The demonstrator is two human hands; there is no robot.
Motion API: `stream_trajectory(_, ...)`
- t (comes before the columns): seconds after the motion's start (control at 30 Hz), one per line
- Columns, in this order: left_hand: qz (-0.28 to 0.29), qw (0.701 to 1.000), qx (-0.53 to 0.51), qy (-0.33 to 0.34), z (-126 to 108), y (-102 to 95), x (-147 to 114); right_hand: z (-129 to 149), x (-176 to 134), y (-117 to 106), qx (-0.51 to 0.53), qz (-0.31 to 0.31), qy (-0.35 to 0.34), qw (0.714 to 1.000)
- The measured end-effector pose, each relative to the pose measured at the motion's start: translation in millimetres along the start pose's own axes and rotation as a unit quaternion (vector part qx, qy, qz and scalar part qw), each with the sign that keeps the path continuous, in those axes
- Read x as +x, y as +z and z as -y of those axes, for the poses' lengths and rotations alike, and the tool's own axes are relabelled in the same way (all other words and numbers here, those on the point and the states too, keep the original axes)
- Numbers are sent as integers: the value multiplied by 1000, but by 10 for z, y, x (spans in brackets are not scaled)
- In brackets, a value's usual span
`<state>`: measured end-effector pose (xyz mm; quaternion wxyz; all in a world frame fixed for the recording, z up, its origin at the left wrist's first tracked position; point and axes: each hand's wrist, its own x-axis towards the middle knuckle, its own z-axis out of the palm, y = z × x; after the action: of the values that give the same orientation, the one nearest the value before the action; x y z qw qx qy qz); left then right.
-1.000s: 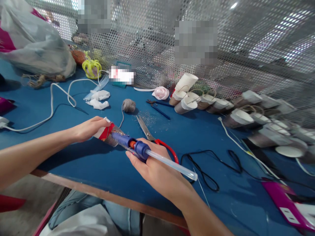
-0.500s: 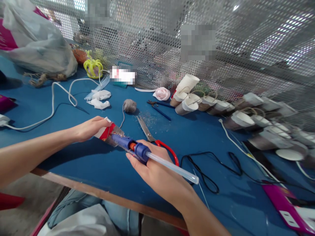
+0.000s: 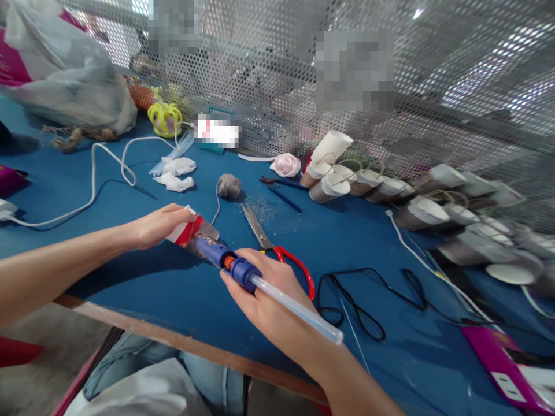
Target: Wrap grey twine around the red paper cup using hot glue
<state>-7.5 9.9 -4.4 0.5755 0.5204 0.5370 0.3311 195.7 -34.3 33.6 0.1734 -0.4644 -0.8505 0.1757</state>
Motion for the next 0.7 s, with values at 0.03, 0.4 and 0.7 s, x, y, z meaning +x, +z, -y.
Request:
stream_trajectory(0.03,-2,1000,0,-4,-2,2,-2,-3,1,1,1,2,-5,1000)
stream_trajectory(0.4,8,1000,-5,1,-4,-1,2,-15,1,7,7,3,8,1000)
stream_trajectory(0.7,10,1000,25,8,-45,2,-35,-46,61,-63,-58,-9,0,998)
